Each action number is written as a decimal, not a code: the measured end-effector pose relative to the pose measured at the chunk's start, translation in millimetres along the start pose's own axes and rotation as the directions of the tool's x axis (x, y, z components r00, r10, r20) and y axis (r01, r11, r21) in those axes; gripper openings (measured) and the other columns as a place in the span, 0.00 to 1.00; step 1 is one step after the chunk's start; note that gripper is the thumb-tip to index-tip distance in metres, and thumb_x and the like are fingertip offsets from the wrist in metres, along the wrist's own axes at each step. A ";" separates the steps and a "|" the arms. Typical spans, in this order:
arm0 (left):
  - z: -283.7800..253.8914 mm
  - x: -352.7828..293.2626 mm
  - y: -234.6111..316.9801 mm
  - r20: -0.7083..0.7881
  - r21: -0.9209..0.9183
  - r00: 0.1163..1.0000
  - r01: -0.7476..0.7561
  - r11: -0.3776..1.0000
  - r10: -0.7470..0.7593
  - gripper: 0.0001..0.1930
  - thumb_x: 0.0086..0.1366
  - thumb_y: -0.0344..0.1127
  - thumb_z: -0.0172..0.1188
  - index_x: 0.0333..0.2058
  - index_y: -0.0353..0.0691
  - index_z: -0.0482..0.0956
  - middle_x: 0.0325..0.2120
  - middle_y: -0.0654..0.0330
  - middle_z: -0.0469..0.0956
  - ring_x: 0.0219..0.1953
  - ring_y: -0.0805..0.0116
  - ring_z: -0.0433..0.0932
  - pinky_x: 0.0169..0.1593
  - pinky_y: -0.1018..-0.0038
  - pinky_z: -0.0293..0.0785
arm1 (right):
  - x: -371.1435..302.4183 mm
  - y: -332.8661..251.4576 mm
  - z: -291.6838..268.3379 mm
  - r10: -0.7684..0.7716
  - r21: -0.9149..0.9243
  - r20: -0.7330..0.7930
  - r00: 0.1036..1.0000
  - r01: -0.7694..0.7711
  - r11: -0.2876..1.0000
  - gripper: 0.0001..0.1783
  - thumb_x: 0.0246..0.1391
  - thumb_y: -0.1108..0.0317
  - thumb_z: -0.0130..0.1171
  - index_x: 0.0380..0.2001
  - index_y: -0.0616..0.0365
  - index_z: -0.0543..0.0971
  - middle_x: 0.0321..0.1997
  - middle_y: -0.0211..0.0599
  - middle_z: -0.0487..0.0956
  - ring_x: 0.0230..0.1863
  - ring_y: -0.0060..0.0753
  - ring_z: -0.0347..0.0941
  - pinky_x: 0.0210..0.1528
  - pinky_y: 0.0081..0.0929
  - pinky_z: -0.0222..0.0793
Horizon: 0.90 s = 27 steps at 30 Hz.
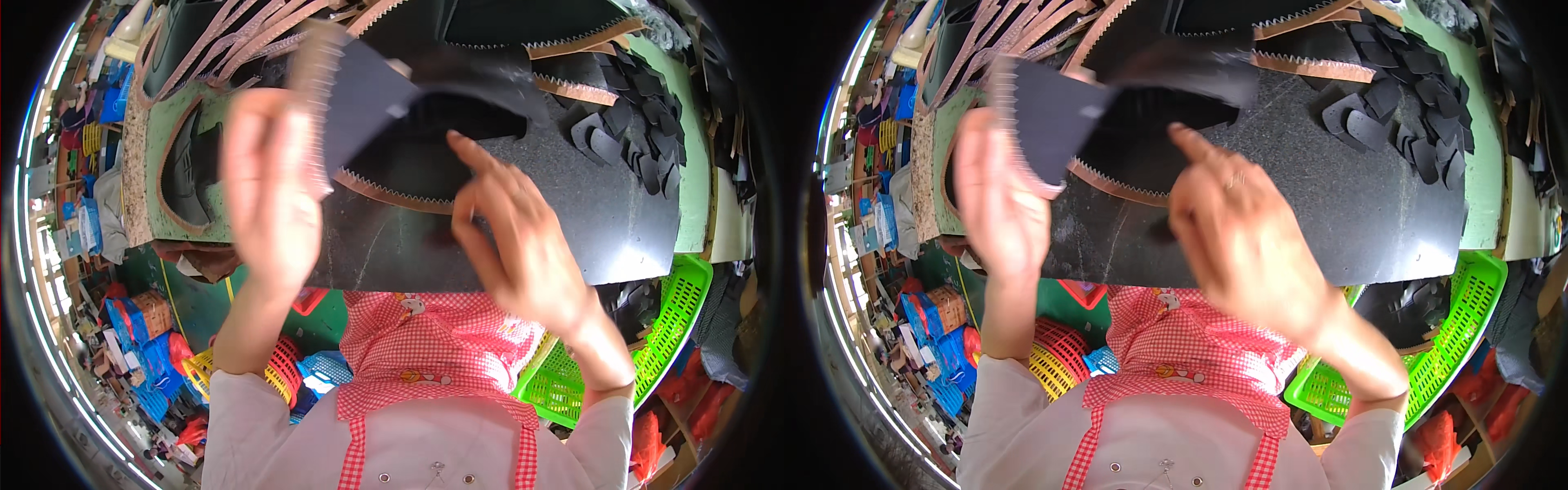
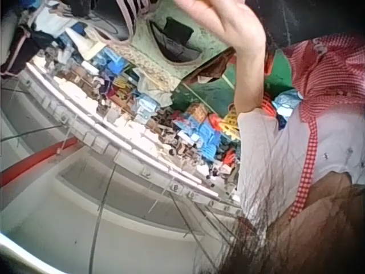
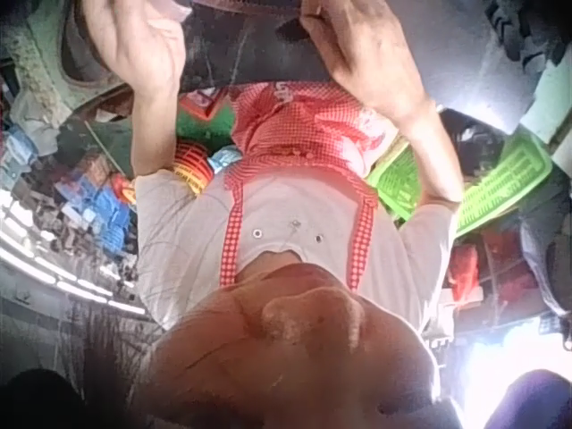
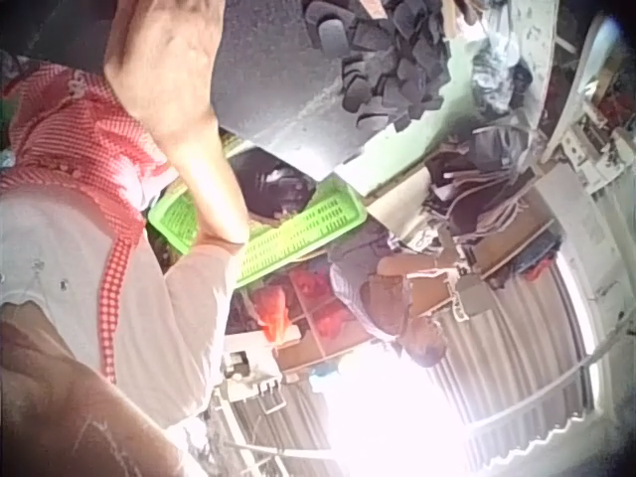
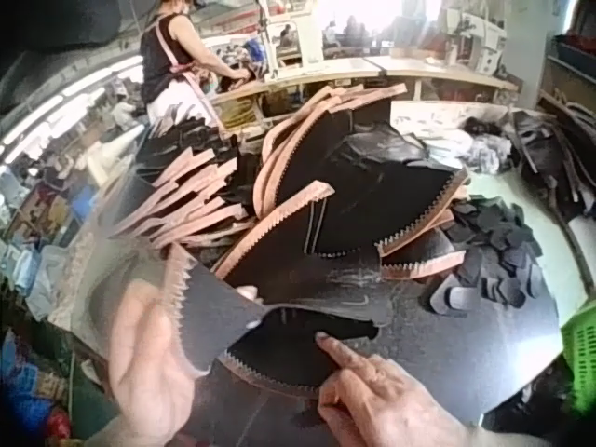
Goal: Aligning and attaching small black material components to a shoe upper part.
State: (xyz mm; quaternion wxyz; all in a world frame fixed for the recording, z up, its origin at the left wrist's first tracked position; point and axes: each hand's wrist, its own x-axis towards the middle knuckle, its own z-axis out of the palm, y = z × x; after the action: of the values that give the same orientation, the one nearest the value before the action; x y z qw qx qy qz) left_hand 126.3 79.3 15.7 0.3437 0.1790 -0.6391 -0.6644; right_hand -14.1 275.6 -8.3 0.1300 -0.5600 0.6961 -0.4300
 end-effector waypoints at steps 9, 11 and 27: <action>-18.0 -35.1 19.6 0.676 0.342 0.735 -0.374 0.862 0.051 0.11 0.69 0.33 0.60 0.29 0.38 0.69 0.44 0.43 0.85 0.54 0.40 0.82 0.54 0.50 0.78 | -20.2 51.2 -38.3 0.400 0.180 -0.109 0.910 -0.377 0.908 0.08 0.54 0.78 0.68 0.39 0.59 0.85 0.41 0.31 0.85 0.38 0.19 0.78 0.42 0.18 0.73; -28.2 -59.3 -8.3 0.804 0.454 0.552 -0.329 0.828 -0.221 0.09 0.61 0.34 0.70 0.29 0.39 0.79 0.54 0.54 0.83 0.60 0.52 0.79 0.61 0.59 0.74 | -35.3 55.0 -57.8 0.572 0.324 -0.111 0.813 -0.515 0.794 0.07 0.57 0.77 0.68 0.40 0.60 0.85 0.35 0.26 0.84 0.32 0.12 0.74 0.35 0.15 0.70; 46.2 -16.0 -14.3 0.384 0.547 0.738 0.302 0.780 -0.555 0.07 0.67 0.28 0.68 0.31 0.36 0.79 0.21 0.66 0.80 0.22 0.85 0.80 0.18 0.86 0.66 | -44.6 33.4 -31.4 0.386 0.006 -0.156 0.909 -0.390 0.921 0.08 0.54 0.74 0.70 0.38 0.53 0.89 0.37 0.31 0.85 0.35 0.26 0.77 0.33 0.24 0.72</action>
State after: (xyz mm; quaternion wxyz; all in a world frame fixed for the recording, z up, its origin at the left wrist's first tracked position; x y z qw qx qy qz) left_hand 103.0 123.1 4.1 -0.0636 0.2110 -0.7822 -0.5827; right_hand -42.0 329.6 -27.8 0.1514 -0.3771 0.8068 -0.4288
